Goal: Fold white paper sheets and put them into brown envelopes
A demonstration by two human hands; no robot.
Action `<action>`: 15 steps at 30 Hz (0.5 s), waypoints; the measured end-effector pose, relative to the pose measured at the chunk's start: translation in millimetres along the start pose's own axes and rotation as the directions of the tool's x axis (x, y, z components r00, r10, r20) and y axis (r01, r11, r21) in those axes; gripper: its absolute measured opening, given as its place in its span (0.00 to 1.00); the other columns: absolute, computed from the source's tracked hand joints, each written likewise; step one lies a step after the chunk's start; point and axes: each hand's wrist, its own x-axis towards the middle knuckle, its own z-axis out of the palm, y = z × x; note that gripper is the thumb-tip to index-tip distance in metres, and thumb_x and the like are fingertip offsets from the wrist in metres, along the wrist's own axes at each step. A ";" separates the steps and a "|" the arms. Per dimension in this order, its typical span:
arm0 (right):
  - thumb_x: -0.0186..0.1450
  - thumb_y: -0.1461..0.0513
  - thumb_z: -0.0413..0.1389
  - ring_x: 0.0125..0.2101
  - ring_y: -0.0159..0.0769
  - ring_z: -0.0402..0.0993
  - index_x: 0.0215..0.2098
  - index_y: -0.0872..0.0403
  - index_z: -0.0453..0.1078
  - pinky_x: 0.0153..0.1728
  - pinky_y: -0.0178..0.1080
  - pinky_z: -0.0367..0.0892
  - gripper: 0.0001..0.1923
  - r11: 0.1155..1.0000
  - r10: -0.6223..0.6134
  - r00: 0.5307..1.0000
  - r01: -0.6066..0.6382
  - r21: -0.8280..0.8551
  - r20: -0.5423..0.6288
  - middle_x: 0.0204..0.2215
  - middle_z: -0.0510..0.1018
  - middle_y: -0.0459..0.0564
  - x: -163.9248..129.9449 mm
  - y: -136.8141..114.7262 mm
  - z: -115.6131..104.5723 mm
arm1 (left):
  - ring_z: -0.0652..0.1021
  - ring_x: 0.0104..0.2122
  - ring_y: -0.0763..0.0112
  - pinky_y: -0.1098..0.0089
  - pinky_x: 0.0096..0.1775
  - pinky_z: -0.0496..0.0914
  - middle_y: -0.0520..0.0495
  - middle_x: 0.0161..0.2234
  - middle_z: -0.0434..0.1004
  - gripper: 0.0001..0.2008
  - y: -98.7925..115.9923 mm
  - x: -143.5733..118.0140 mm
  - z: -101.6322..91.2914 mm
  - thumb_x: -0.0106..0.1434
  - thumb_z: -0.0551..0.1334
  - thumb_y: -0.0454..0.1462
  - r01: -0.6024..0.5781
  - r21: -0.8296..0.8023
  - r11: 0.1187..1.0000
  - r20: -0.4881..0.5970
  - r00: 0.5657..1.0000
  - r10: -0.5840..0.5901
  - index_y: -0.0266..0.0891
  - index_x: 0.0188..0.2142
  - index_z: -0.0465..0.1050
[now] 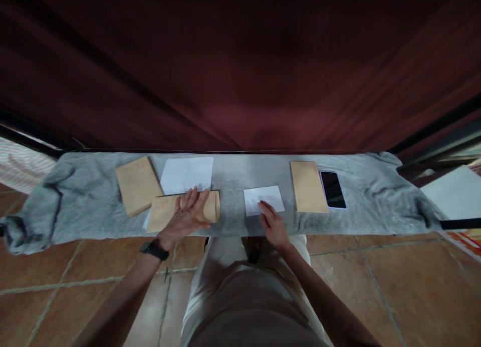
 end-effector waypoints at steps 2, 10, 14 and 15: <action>0.74 0.60 0.46 0.56 0.39 0.75 0.60 0.47 0.71 0.59 0.45 0.70 0.20 0.984 0.048 0.995 -0.063 0.165 0.092 0.56 0.78 0.52 3.4 -16.6 16.5 | 0.47 0.73 0.39 0.37 0.67 0.45 0.29 0.74 0.39 0.59 -15.4 0.2 -2.8 0.53 0.70 0.54 -0.003 -0.003 1.000 0.090 0.996 0.003 0.43 0.75 0.41; 0.67 0.53 0.57 0.42 0.40 0.81 0.50 0.48 0.77 0.49 0.47 0.76 0.15 0.682 0.262 0.908 -0.415 0.602 0.328 0.47 0.83 0.50 33.0 -53.1 102.1 | 0.54 0.71 0.43 0.42 0.68 0.46 0.31 0.72 0.51 0.60 -22.9 3.3 -4.5 0.51 0.70 0.54 -0.081 -0.042 0.996 0.089 0.992 0.084 0.43 0.74 0.40; 0.61 0.54 0.64 0.48 0.42 0.79 0.43 0.48 0.79 0.56 0.50 0.72 0.13 0.570 0.319 0.888 -0.459 0.681 0.331 0.45 0.84 0.48 51.6 -63.7 121.9 | 0.58 0.69 0.42 0.41 0.67 0.47 0.31 0.69 0.56 0.61 -21.7 -1.5 -6.8 0.51 0.71 0.54 -0.107 -0.045 0.993 -0.024 0.994 0.106 0.42 0.74 0.38; 0.60 0.55 0.65 0.47 0.42 0.80 0.41 0.49 0.79 0.57 0.50 0.72 0.12 0.540 0.330 0.877 -0.479 0.693 0.349 0.44 0.84 0.48 54.8 -66.3 123.2 | 0.59 0.69 0.42 0.41 0.67 0.47 0.31 0.68 0.57 0.61 -20.9 -2.8 -7.3 0.51 0.71 0.54 -0.117 -0.043 0.992 -0.055 0.992 0.114 0.41 0.74 0.38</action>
